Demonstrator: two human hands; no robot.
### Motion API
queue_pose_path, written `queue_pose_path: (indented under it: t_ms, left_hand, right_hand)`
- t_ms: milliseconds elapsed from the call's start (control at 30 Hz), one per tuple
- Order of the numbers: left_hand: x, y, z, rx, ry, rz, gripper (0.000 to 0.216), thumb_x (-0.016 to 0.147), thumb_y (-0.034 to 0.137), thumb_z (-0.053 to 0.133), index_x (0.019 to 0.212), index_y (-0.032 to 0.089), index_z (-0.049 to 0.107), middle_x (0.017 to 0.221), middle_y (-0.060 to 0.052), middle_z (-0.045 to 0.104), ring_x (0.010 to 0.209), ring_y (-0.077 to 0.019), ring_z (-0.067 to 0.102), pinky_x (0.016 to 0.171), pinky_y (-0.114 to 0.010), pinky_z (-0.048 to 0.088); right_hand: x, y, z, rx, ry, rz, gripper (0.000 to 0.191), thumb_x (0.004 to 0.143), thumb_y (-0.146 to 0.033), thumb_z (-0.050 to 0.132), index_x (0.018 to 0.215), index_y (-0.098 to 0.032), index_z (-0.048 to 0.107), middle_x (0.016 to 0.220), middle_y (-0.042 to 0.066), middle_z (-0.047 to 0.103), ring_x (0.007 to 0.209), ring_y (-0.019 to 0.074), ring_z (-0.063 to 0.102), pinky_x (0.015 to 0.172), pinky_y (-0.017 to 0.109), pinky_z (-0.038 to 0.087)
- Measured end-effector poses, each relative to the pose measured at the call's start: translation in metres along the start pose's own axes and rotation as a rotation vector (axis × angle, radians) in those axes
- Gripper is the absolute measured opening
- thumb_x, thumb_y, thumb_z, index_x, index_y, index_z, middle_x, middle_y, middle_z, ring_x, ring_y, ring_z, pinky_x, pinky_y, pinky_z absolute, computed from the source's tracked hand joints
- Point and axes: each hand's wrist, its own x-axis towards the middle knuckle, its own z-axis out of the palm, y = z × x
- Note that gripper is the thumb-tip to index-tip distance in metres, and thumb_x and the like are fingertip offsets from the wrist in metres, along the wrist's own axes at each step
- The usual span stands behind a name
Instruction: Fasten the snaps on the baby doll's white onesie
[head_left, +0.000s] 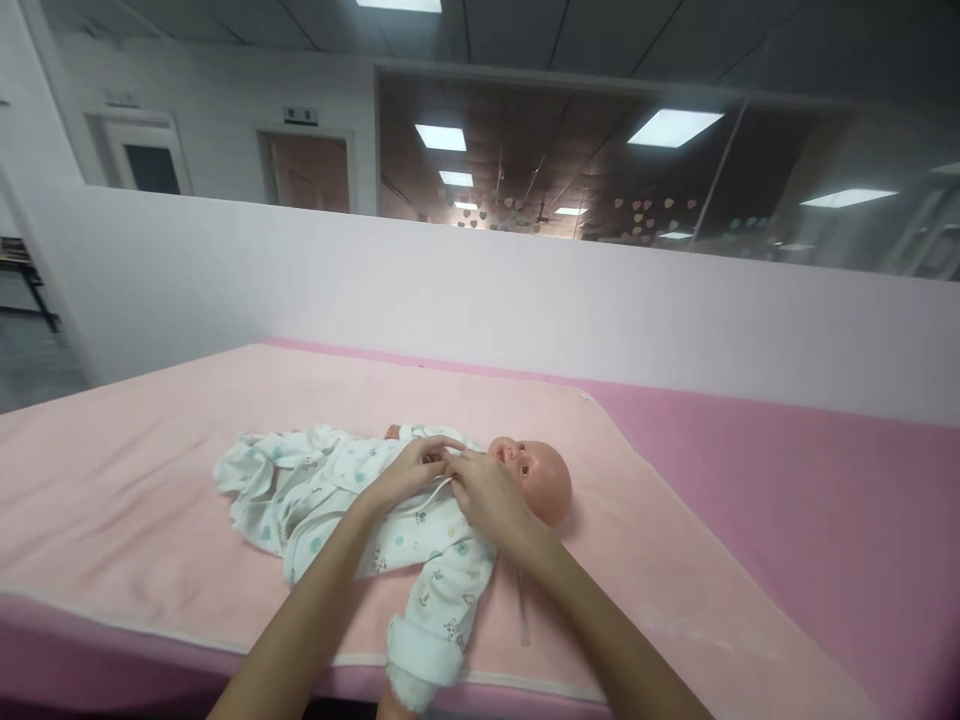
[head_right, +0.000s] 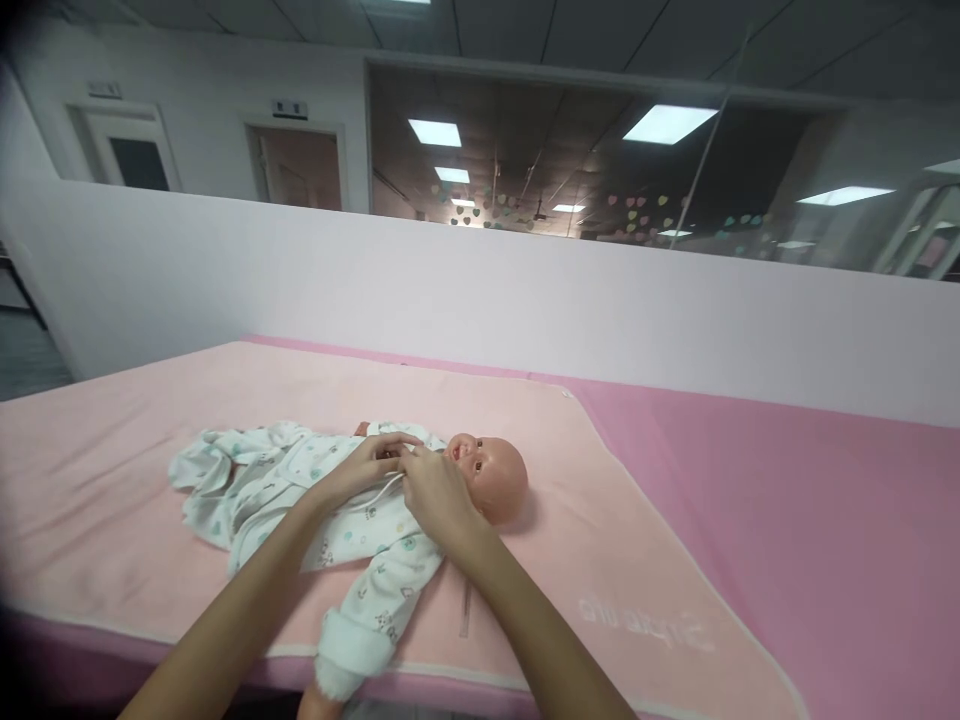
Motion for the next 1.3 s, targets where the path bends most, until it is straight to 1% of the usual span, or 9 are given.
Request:
queue_pose_path:
  t_ms: [200,300,400,567,800,933,1000,1100,1300]
  left_hand:
    - [0.002,-0.001,-0.002,-0.179,-0.017,-0.095,0.047,0.066,0.022,0.058,0.113,0.016,0.054,0.074,-0.002,0.062,0.074,-0.0149,0.057,0.070,-0.026,0.042]
    - [-0.001,0.005,-0.004,-0.169,0.008,-0.123,0.043,0.066,0.025,0.060,0.108,0.017,0.056,0.075,-0.002,0.064,0.079,-0.0169,0.058,0.077,-0.029,0.041]
    - [-0.005,0.011,-0.005,-0.123,0.012,-0.143,0.035,0.065,0.028,0.062,0.099,0.017,0.060,0.076,-0.002,0.065,0.081,-0.0179,0.059,0.082,-0.032,0.040]
    - [-0.005,0.010,-0.005,-0.172,-0.016,-0.152,0.031,0.064,0.031,0.065,0.092,0.017,0.061,0.074,-0.001,0.065,0.076,-0.0168,0.059,0.076,-0.029,0.041]
    - [-0.004,0.006,-0.007,-0.208,-0.062,-0.149,0.035,0.067,0.033,0.063,0.098,0.017,0.058,0.078,-0.002,0.062,0.076,-0.0162,0.057,0.070,-0.026,0.042]
    - [-0.008,0.011,-0.011,-0.133,-0.199,-0.078,0.039,0.071,0.033,0.061,0.107,0.019,0.056,0.087,-0.003,0.061,0.082,-0.0149,0.054,0.072,-0.024,0.040]
    - [-0.009,0.011,-0.012,-0.069,-0.241,-0.056,0.045,0.068,0.029,0.065,0.110,0.020,0.055,0.084,-0.002,0.060,0.077,-0.0127,0.052,0.068,-0.022,0.039]
    - [-0.009,0.007,-0.013,-0.028,-0.197,-0.075,0.045,0.066,0.025,0.066,0.110,0.020,0.055,0.080,-0.001,0.060,0.071,-0.0108,0.050,0.063,-0.020,0.039]
    - [-0.007,0.004,-0.013,-0.098,-0.140,-0.129,0.035,0.064,0.024,0.066,0.098,0.015,0.062,0.082,-0.005,0.065,0.078,-0.0153,0.057,0.071,-0.025,0.044]
  right_hand:
    - [-0.011,0.007,0.039,0.133,0.275,0.080,0.021,0.080,-0.011,0.038,0.087,-0.017,0.057,0.078,0.005,0.062,0.069,0.0150,0.057,0.059,0.024,0.041]
    - [-0.015,0.007,0.054,0.148,0.367,0.076,0.021,0.082,-0.013,0.035,0.090,-0.017,0.054,0.079,0.005,0.061,0.067,0.0149,0.057,0.059,0.025,0.042]
    - [-0.016,0.006,0.057,0.240,0.430,0.081,0.018,0.085,-0.018,0.035,0.091,-0.017,0.052,0.079,0.004,0.061,0.068,0.0142,0.058,0.060,0.024,0.045]
    - [-0.017,0.004,0.056,0.321,0.490,0.078,0.018,0.088,-0.023,0.034,0.091,-0.018,0.051,0.079,0.004,0.061,0.070,0.0144,0.059,0.062,0.025,0.047]
    - [-0.018,0.004,0.059,0.378,0.542,0.090,0.023,0.088,-0.022,0.035,0.101,-0.018,0.053,0.090,0.005,0.063,0.081,0.0156,0.060,0.069,0.027,0.048]
    - [-0.018,0.005,0.059,0.402,0.519,0.111,0.024,0.088,-0.021,0.035,0.101,-0.019,0.055,0.091,0.005,0.063,0.083,0.0156,0.059,0.072,0.027,0.047]
    - [-0.018,0.005,0.058,0.422,0.514,0.107,0.024,0.087,-0.020,0.036,0.100,-0.019,0.056,0.090,0.005,0.062,0.084,0.0152,0.058,0.073,0.027,0.046]
    - [-0.018,0.005,0.058,0.458,0.539,0.093,0.023,0.087,-0.019,0.037,0.097,-0.019,0.058,0.088,0.005,0.061,0.084,0.0145,0.057,0.074,0.026,0.046]
    - [-0.020,0.004,0.059,0.489,0.558,0.100,0.022,0.088,-0.021,0.037,0.093,-0.019,0.058,0.085,0.005,0.060,0.082,0.0143,0.056,0.074,0.027,0.045]
